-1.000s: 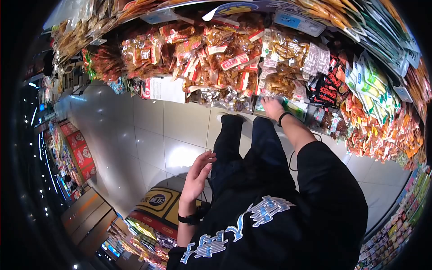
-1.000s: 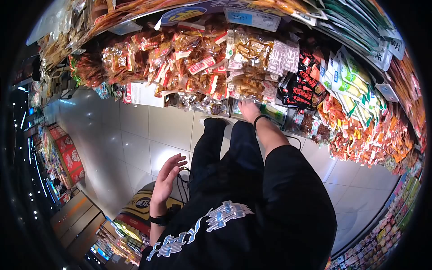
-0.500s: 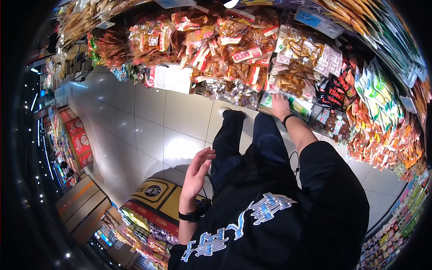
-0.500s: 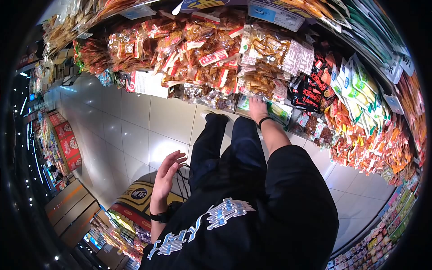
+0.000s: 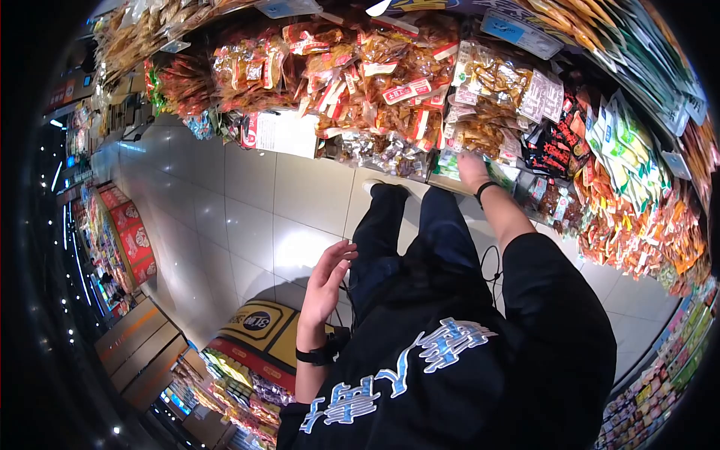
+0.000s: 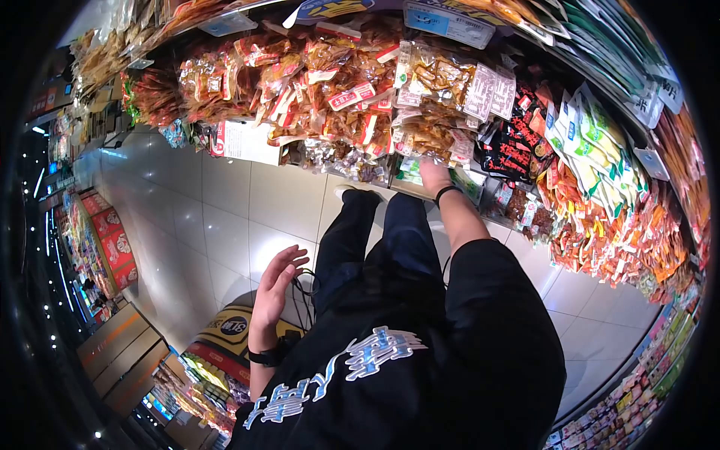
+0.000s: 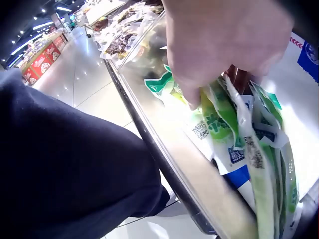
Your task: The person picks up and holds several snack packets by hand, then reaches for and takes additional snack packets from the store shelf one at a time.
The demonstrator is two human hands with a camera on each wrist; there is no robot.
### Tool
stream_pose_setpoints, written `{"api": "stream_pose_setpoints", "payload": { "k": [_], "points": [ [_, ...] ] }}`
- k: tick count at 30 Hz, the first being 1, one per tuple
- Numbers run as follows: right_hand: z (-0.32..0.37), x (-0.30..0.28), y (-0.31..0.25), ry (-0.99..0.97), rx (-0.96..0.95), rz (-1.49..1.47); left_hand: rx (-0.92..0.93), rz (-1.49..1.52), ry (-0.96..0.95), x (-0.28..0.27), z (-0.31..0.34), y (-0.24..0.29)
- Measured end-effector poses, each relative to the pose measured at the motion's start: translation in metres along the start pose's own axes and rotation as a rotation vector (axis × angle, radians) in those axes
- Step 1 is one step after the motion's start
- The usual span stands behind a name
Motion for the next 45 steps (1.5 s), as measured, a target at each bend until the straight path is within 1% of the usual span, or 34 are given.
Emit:
{"api": "stream_pose_setpoints", "payload": {
  "k": [1,5,9,10,11,13,15,16,17,19,21,22,23,25,28,29,31,34,35,36,37,39,42,45],
  "points": [
    [0.001,-0.002,-0.005,0.038,0.006,0.035,0.002,0.005,0.000,0.000,-0.001,0.000],
    [0.006,-0.001,-0.002,-0.004,0.050,-0.045,-0.002,0.005,-0.030,0.005,-0.002,0.003],
    [0.019,-0.008,0.008,-0.162,0.016,-0.315,0.010,-0.012,-0.071,0.005,0.000,0.014],
    [0.027,-0.015,0.005,-0.116,-0.017,-0.389,0.016,-0.018,-0.085,0.005,0.001,0.019],
    [0.041,-0.033,-0.001,0.039,-0.088,-0.434,0.016,-0.027,-0.098,0.005,0.001,0.025],
    [0.075,-0.069,-0.019,0.251,-0.189,-0.480,0.021,-0.045,-0.127,0.004,-0.002,0.036],
    [0.101,-0.087,-0.033,0.189,-0.177,-0.586,0.059,-0.074,-0.169,0.004,-0.009,0.045],
    [0.113,-0.093,-0.040,0.087,-0.155,-0.676,0.079,-0.087,-0.190,0.003,-0.013,0.049],
    [0.129,-0.106,-0.052,0.149,-0.233,-0.720,0.092,-0.095,-0.229,0.006,-0.017,0.053],
    [0.165,-0.131,-0.080,0.041,-0.304,-0.981,0.117,-0.109,-0.304,0.010,-0.025,0.061],
    [0.190,-0.149,-0.111,-0.037,-0.394,-1.492,0.143,-0.145,-0.394,0.018,-0.034,0.067],
    [0.206,-0.176,-0.132,-0.089,-0.435,-1.543,0.163,-0.182,-0.438,0.022,-0.037,0.074],
    [0.220,-0.206,-0.151,-0.099,-0.474,-1.627,0.186,-0.223,-0.482,0.025,-0.042,0.082],
    [0.243,-0.257,-0.181,-0.030,-0.499,-1.765,0.239,-0.268,-0.541,0.027,-0.047,0.098],
    [0.253,-0.304,-0.217,0.168,-0.583,-1.850,0.343,-0.280,-0.620,0.029,-0.034,0.141],
    [0.253,-0.313,-0.229,0.184,-0.604,-1.897,0.367,-0.276,-0.652,0.026,-0.028,0.151],
    [0.255,-0.330,-0.250,0.287,-0.641,-1.956,0.409,-0.267,-0.709,0.015,-0.015,0.169],
    [0.257,-0.352,-0.280,0.519,-0.604,-1.924,0.411,-0.169,-0.763,-0.009,-0.004,0.182],
    [0.257,-0.359,-0.290,0.564,-0.599,-1.883,0.410,-0.149,-0.789,-0.017,0.000,0.184],
    [0.259,-0.366,-0.300,0.645,-0.594,-1.877,0.437,-0.162,-0.760,-0.027,0.003,0.189],
    [0.262,-0.372,-0.307,0.728,-0.592,-1.867,0.359,-0.125,-0.773,-0.034,0.006,0.191],
    [0.263,-0.376,-0.318,0.786,-0.577,-1.849,0.333,-0.146,-0.720,-0.055,-0.002,0.186],
    [0.268,-0.382,-0.337,0.844,-0.561,-1.858,0.385,-0.154,-0.664,-0.079,0.000,0.194],
    [0.276,-0.379,-0.341,0.875,-0.535,-1.842,0.482,0.078,-0.543,-0.111,0.001,0.212]
  ]
}}
Point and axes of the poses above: each hand's wrist, its own z-axis away from the middle knuckle, its own x-axis out of the palm, y = z × x, the point moved 10 cm from there along -z, towards the middle knuckle, and after that the axes turned 13 degrees about -y, right-handed, at the moved point
